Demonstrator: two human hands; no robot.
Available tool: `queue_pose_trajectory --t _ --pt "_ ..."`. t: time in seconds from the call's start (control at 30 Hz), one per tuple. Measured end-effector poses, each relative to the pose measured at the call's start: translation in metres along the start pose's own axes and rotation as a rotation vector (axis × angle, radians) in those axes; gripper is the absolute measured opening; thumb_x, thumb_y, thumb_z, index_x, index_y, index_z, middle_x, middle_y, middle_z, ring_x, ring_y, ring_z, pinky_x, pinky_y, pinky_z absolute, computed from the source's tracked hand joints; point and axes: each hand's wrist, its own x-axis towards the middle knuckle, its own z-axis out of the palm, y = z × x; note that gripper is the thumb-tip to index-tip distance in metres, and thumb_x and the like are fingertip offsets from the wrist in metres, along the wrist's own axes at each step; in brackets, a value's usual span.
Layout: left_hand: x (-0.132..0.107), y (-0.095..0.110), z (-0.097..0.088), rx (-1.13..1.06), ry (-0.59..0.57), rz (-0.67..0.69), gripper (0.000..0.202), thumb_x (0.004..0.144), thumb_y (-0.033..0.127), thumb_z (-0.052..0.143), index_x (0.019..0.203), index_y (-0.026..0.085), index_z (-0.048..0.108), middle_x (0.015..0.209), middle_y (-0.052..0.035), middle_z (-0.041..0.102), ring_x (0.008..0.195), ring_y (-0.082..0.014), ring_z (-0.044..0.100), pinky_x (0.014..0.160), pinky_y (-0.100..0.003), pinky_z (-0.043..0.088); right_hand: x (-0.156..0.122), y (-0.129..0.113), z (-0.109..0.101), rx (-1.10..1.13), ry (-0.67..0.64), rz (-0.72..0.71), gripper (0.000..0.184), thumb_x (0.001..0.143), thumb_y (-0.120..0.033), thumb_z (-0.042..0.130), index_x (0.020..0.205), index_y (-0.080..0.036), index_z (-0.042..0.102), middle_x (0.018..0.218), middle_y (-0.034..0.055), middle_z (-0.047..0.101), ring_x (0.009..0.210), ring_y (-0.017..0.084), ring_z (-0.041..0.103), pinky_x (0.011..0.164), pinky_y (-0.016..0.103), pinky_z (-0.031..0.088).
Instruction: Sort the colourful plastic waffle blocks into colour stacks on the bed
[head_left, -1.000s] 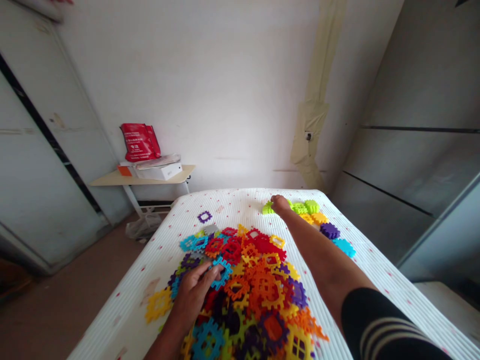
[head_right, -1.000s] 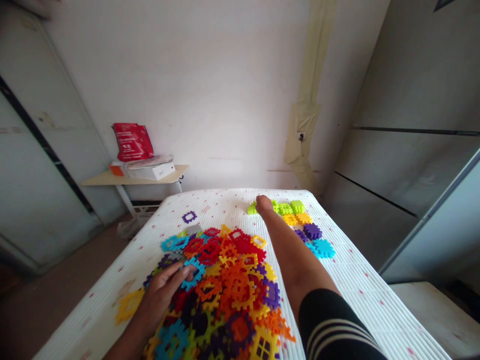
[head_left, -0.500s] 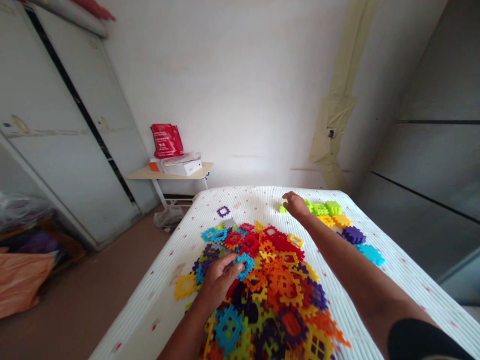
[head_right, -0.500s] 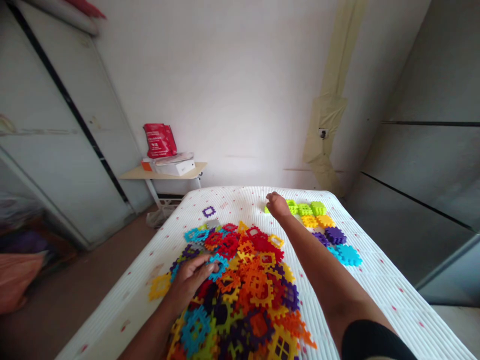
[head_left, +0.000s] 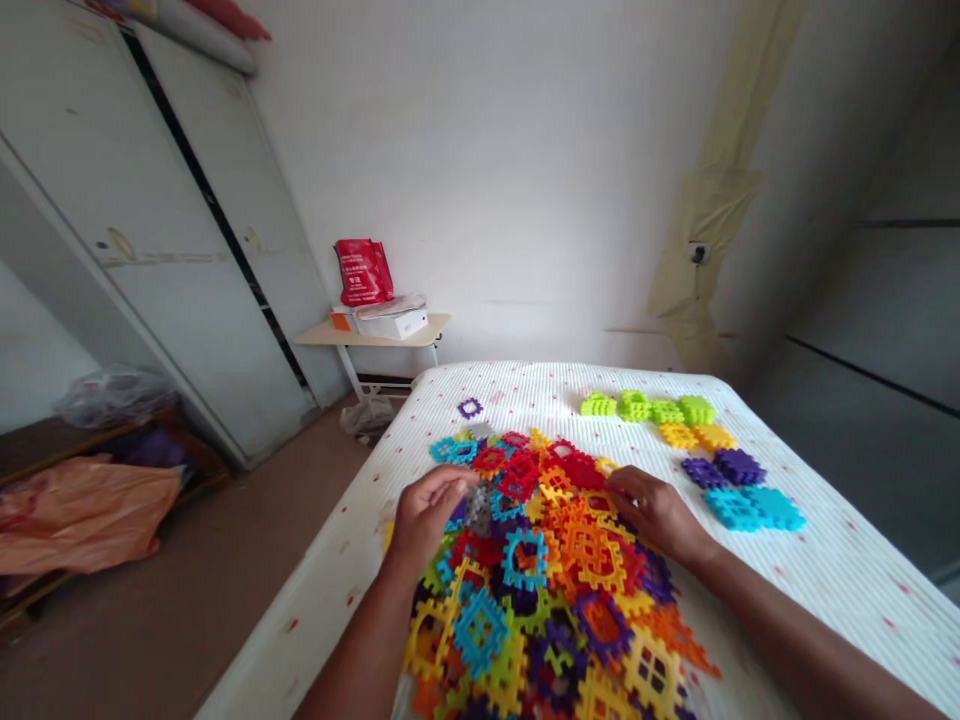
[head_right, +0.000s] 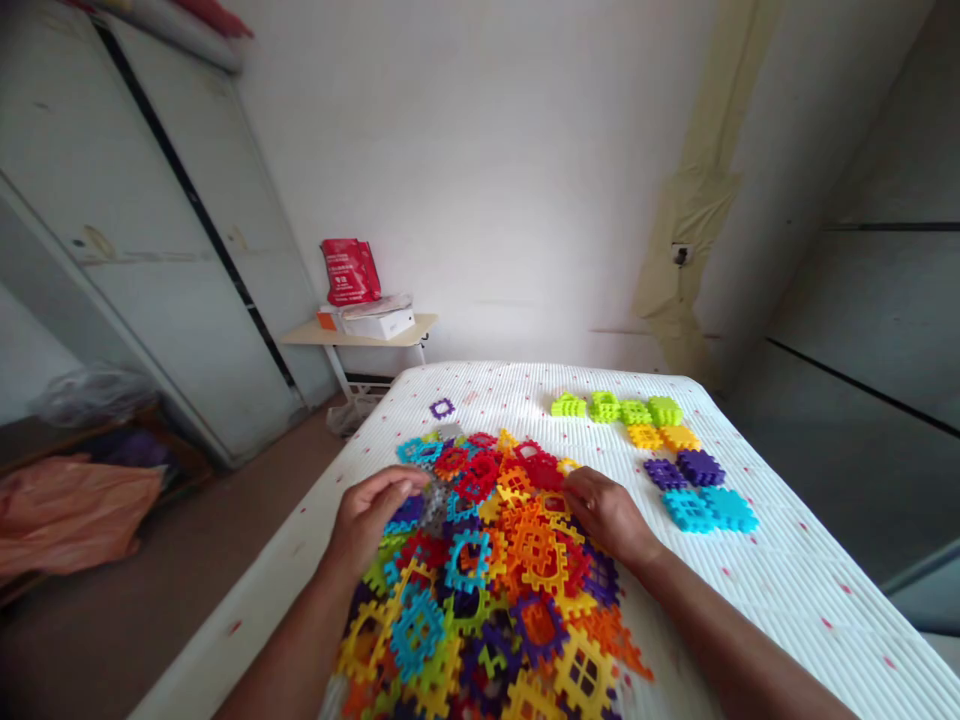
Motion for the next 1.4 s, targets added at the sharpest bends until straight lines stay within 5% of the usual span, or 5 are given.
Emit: queue_pose_trajectory --t 0.1,0.17,0.5,1.0,1.4 --pt "0.011 -0.017 -0.024 0.237 0.273 -0.057 0.036 0.079 0.045 0.051 0.090 0.014 0.068 0.091 -0.0082 0.072 0.088 -0.0221 0.065 0.080 -0.031 0.049 -0.013 0.008 -0.002 0.018 0.036 0.056 0.026 0.092 -0.035 0.041 0.085 -0.021 0.062 0.086 0.0073 0.064 0.076 0.017 0.060 0.068 0.028 0.049" --pt "0.018 -0.032 -0.038 0.508 0.316 -0.092 0.037 0.079 0.043 0.047 0.094 0.016 0.068 0.098 -0.0081 0.071 0.092 -0.0226 0.064 0.083 -0.032 0.048 -0.017 0.012 0.000 0.024 0.058 0.094 0.026 0.091 -0.037 0.043 0.086 -0.021 0.063 0.085 0.0073 0.065 0.076 0.018 0.061 0.068 0.029 0.049" --pt "0.020 -0.059 -0.029 0.769 0.110 -0.167 0.038 0.072 0.034 0.059 0.109 0.028 0.066 0.107 -0.0067 0.070 0.107 -0.0299 0.058 0.092 -0.044 0.039 -0.019 0.014 0.012 -0.022 0.038 0.103 0.028 0.092 -0.037 0.041 0.088 -0.021 0.064 0.088 0.0069 0.066 0.078 0.018 0.062 0.072 0.030 0.050" --pt "0.023 -0.063 -0.018 0.571 0.089 0.050 0.042 0.067 0.012 0.055 0.106 0.022 0.066 0.099 -0.0037 0.065 0.090 -0.0177 0.061 0.084 -0.030 0.049 -0.017 0.011 0.011 -0.045 0.046 0.085 0.031 0.093 -0.036 0.039 0.084 -0.021 0.064 0.084 0.0061 0.065 0.075 0.017 0.061 0.070 0.028 0.049" --pt "0.015 -0.049 -0.010 0.135 0.104 0.035 0.045 0.074 0.025 0.054 0.118 0.017 0.059 0.099 -0.0059 0.068 0.086 -0.0166 0.063 0.080 -0.028 0.049 -0.018 0.012 0.012 -0.074 0.044 0.070 0.030 0.093 -0.035 0.039 0.084 -0.020 0.063 0.084 0.0060 0.064 0.077 0.017 0.060 0.070 0.028 0.047"
